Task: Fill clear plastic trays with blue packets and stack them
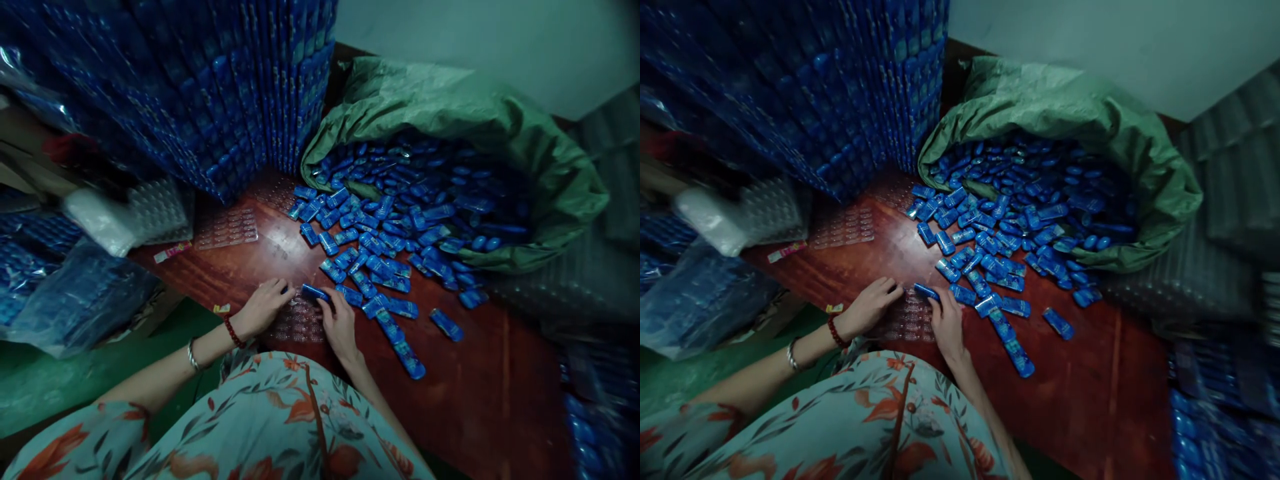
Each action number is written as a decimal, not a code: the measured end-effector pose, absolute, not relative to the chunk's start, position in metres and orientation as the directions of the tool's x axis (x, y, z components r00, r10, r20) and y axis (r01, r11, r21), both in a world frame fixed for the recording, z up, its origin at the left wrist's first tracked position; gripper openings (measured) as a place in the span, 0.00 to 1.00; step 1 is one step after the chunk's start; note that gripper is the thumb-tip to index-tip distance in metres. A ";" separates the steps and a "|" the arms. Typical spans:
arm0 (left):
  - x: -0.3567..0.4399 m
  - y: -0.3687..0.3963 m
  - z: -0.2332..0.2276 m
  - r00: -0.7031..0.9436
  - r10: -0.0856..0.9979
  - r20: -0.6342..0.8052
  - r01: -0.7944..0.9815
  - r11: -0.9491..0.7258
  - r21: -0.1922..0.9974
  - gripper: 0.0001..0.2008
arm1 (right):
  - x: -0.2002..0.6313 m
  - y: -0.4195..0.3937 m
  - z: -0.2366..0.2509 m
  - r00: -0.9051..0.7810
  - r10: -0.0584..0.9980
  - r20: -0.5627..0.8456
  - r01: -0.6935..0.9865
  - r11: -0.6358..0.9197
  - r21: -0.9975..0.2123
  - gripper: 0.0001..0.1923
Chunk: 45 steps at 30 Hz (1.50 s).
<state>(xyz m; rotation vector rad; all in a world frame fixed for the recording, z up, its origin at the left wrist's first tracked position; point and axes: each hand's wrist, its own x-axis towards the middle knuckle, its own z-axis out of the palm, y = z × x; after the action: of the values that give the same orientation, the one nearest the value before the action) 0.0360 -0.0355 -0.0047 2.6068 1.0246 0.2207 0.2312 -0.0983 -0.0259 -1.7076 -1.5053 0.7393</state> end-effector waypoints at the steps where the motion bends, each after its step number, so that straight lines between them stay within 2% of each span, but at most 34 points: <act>1: 0.036 -0.034 -0.005 0.728 0.686 0.020 0.633 -0.682 0.366 0.14 | 0.232 -0.097 -0.023 0.120 0.991 0.062 0.604 -0.023 -0.796 0.13; 3: 0.036 -0.034 -0.007 0.717 0.696 0.028 0.636 -0.670 0.383 0.14 | 0.231 -0.092 -0.014 0.022 0.999 0.045 0.722 0.016 -0.692 0.15; 6: 0.036 -0.036 -0.012 0.701 0.711 0.058 0.637 -0.660 0.398 0.15 | 0.225 -0.079 0.003 -0.126 0.989 -0.079 0.907 0.082 -0.414 0.19; 8: 0.036 -0.038 -0.015 0.698 0.712 0.071 0.634 -0.661 0.400 0.15 | 0.221 -0.072 0.013 -0.195 0.970 -0.143 0.957 0.156 -0.244 0.20; 11: 0.038 -0.039 -0.019 0.695 0.715 0.079 0.637 -0.663 0.392 0.16 | 0.215 -0.063 0.024 -0.270 0.946 -0.181 0.961 0.255 -0.104 0.18; 15: 0.043 -0.038 -0.024 0.696 0.715 0.069 0.639 -0.660 0.395 0.15 | 0.208 -0.052 0.029 -0.378 0.907 -0.185 0.926 0.374 -0.059 0.16; 19: 0.047 -0.036 -0.026 0.701 0.710 0.073 0.635 -0.667 0.391 0.14 | 0.207 -0.040 0.029 -0.405 0.879 -0.251 0.914 0.393 -0.099 0.16; 21: 0.045 -0.034 -0.022 0.709 0.701 0.084 0.624 -0.678 0.389 0.13 | 0.214 -0.038 0.031 -0.402 0.878 -0.262 0.913 0.360 -0.193 0.16; 24: 0.039 -0.022 -0.010 0.748 0.659 0.075 0.589 -0.712 0.381 0.11 | 0.239 -0.039 0.035 -0.424 0.893 -0.150 0.840 0.325 -0.434 0.19; 26: 0.036 -0.004 0.000 0.754 0.651 0.084 0.568 -0.711 0.413 0.15 | 0.257 -0.040 0.035 -0.356 0.929 -0.104 0.821 0.258 -0.509 0.17; 28: 0.039 0.022 0.005 0.691 0.711 0.132 0.587 -0.658 0.472 0.17 | 0.270 -0.039 0.032 -0.176 0.975 -0.136 0.906 0.106 -0.411 0.16; 30: 0.051 0.053 0.004 0.603 0.776 0.185 0.633 -0.607 0.481 0.16 | 0.273 -0.036 0.025 -0.029 0.986 -0.166 0.977 -0.007 -0.215 0.14; 32: 0.069 0.081 -0.002 0.637 0.746 0.193 0.655 -0.656 0.376 0.16 | 0.268 -0.033 0.016 0.000 0.984 -0.177 0.998 -0.011 -0.063 0.15; 35: 0.097 0.110 -0.014 0.758 0.646 0.090 0.623 -0.758 0.194 0.16 | 0.255 -0.034 0.003 -0.035 0.985 -0.168 0.999 0.036 0.000 0.15; 37: 0.109 0.120 -0.019 0.783 0.619 0.051 0.606 -0.779 0.161 0.15 | 0.250 -0.039 -0.006 -0.012 0.990 -0.140 1.000 0.009 -0.023 0.14; 39: 0.113 0.123 -0.020 0.779 0.623 0.066 0.600 -0.772 0.208 0.13 | 0.252 -0.046 -0.015 0.022 0.996 -0.087 0.993 -0.031 -0.111 0.14; 42: 0.103 0.119 -0.015 0.705 0.689 0.168 0.585 -0.698 0.412 0.11 | 0.265 -0.061 -0.027 0.057 0.998 0.039 0.905 -0.035 -0.423 0.14; 45: 0.073 0.096 -0.004 0.545 0.793 0.273 0.512 -0.572 0.640 0.11 | 0.277 -0.082 -0.029 0.185 0.976 0.118 0.695 -0.045 -0.717 0.13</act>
<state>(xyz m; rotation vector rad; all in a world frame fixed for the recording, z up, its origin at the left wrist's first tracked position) 0.0726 0.0965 -0.0044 2.2894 1.0545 0.7566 0.2774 -0.0823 -0.0286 -1.8050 -1.5738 0.5433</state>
